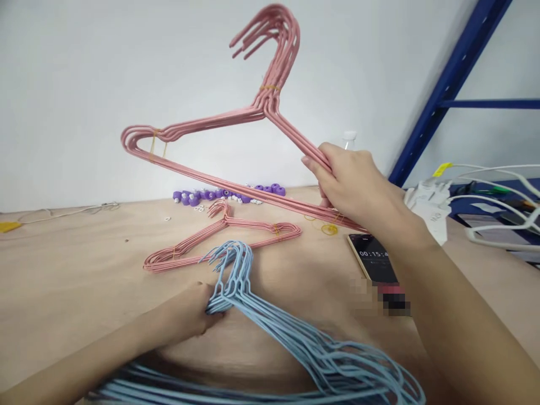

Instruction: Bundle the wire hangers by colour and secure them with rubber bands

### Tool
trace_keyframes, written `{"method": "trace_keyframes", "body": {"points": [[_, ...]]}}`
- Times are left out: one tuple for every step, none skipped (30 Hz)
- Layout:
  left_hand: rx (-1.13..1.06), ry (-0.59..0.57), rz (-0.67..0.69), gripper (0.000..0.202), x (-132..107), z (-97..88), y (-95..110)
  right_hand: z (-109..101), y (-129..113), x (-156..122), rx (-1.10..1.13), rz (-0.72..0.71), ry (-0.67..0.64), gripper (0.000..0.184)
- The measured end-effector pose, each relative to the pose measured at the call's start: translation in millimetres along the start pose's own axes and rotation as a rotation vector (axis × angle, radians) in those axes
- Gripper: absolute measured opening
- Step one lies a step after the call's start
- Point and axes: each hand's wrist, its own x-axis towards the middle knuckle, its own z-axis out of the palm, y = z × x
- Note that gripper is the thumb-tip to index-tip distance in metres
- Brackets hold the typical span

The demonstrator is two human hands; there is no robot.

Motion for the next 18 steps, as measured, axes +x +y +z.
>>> {"method": "trace_keyframes", "body": {"points": [[0.054, -0.015, -0.026, 0.019, -1, 2.8, 2, 0, 0, -1, -0.010, -0.012, 0.000, 0.033], [0.110, -0.021, -0.058, 0.021, -2, 4.5, 4, 1, 0, -2, -0.016, -0.024, 0.001, 0.031], [0.156, -0.015, -0.091, 0.022, -1, 5.5, 6, 1, 0, -3, -0.020, -0.037, 0.001, 0.029], [0.193, -0.003, -0.121, 0.024, -1, 5.8, 7, 1, 0, -4, -0.020, -0.048, -0.005, 0.027], [0.224, 0.009, -0.146, 0.025, 0, 5.7, 8, 0, 0, -5, -0.023, -0.055, -0.015, 0.026], [0.248, 0.019, -0.163, 0.025, 1, 5.1, 8, 0, 1, -6, -0.026, -0.060, -0.028, 0.026], [0.263, 0.026, -0.172, 0.024, 2, 4.3, 9, -1, 0, -7, -0.031, -0.064, -0.037, 0.026], [0.273, 0.034, -0.177, 0.024, 3, 3.2, 10, -2, 0, -8, -0.034, -0.070, -0.048, 0.026], [0.281, 0.042, -0.182, 0.025, 3, 1.8, 10, -3, 0, -9, -0.034, -0.075, -0.058, 0.026], [0.288, 0.051, -0.188, 0.027, 4, 0.2, 11, -4, 0, -10, -0.032, -0.076, -0.067, 0.026], [0.295, 0.061, -0.193, 0.030, 4, -1.6, 13, -5, -1, -10, -0.029, -0.073, -0.074, 0.025], [0.302, 0.071, -0.198, 0.033, 4, -3.6, 14, -6, -1, -11, -0.023, -0.070, -0.083, 0.025], [0.308, 0.080, -0.202, 0.036, 3, -5.7, 15, -6, -1, -11, -0.017, -0.064, -0.094, 0.025], [0.311, 0.086, -0.204, 0.039, 2, -7.7, 17, -6, -1, -11, -0.012, -0.060, -0.102, 0.025], [0.312, 0.089, -0.203, 0.043, 1, -9.6, 18, -6, -1, -10, -0.009, -0.062, -0.104, 0.026], [0.310, 0.089, -0.199, 0.048, 0, -11.2, 19, -5, 0, -10, -0.009, -0.076, -0.098, 0.026], [0.307, 0.087, -0.192, 0.051, -1, -12.2, 19, -4, 1, -9, -0.011, -0.103, -0.081, 0.026], [0.306, 0.082, -0.186, 0.053, -3, -12.7, 20, -2, 2, -9, -0.013, -0.138, -0.061, 0.026]]}}
